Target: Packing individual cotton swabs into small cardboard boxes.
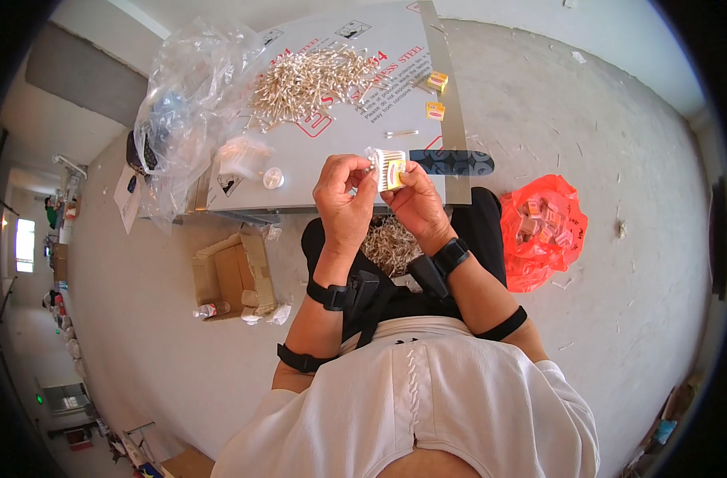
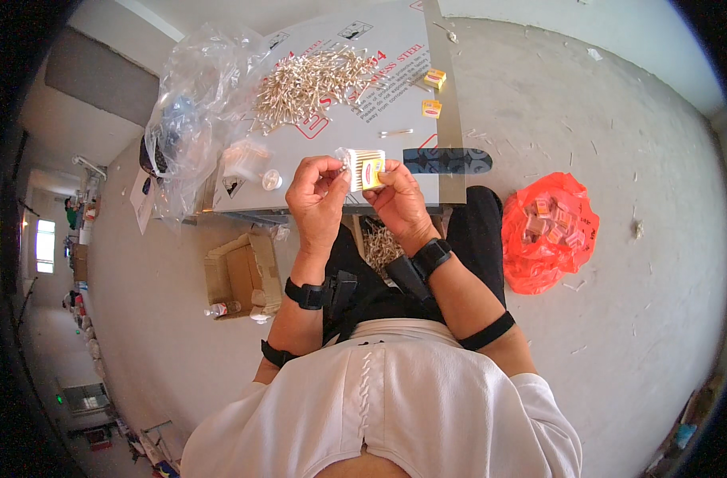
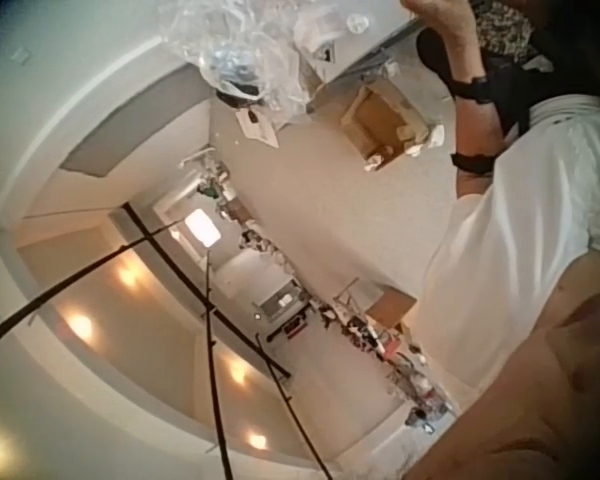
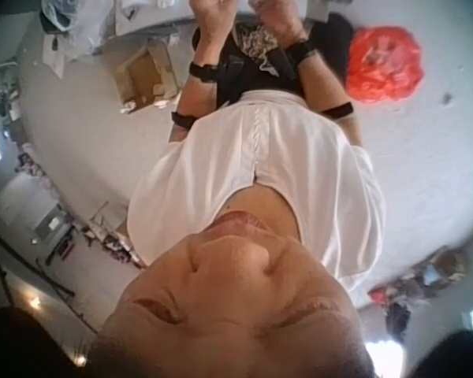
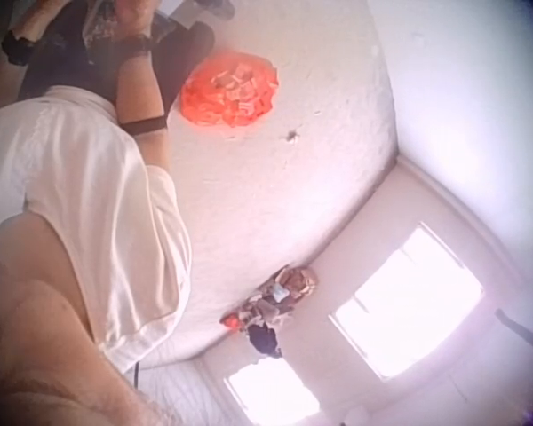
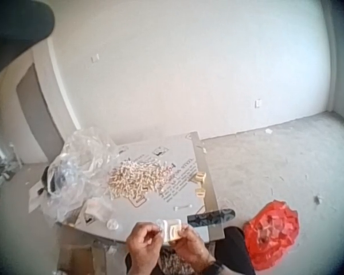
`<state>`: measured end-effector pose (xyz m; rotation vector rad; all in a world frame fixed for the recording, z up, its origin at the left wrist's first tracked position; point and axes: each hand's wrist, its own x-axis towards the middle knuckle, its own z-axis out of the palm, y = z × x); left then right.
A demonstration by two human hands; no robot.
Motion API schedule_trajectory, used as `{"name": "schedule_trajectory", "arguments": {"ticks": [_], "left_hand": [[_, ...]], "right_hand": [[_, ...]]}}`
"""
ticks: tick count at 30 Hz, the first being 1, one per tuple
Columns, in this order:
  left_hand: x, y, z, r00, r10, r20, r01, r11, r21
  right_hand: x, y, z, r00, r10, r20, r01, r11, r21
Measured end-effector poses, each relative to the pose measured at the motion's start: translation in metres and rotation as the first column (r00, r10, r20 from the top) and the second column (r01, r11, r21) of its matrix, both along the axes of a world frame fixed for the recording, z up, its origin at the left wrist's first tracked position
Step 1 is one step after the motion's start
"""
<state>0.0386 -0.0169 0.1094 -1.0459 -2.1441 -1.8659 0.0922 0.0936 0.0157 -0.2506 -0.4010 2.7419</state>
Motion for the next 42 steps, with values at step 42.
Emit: {"name": "schedule_trajectory", "arguments": {"ticks": [42], "left_hand": [[-0.019,-0.008,-0.029,0.342,-0.849,0.402,0.18,0.479,0.859]], "right_hand": [[0.023,-0.033,0.103,0.73,-0.476,-0.491,0.513,-0.093,0.853]]}}
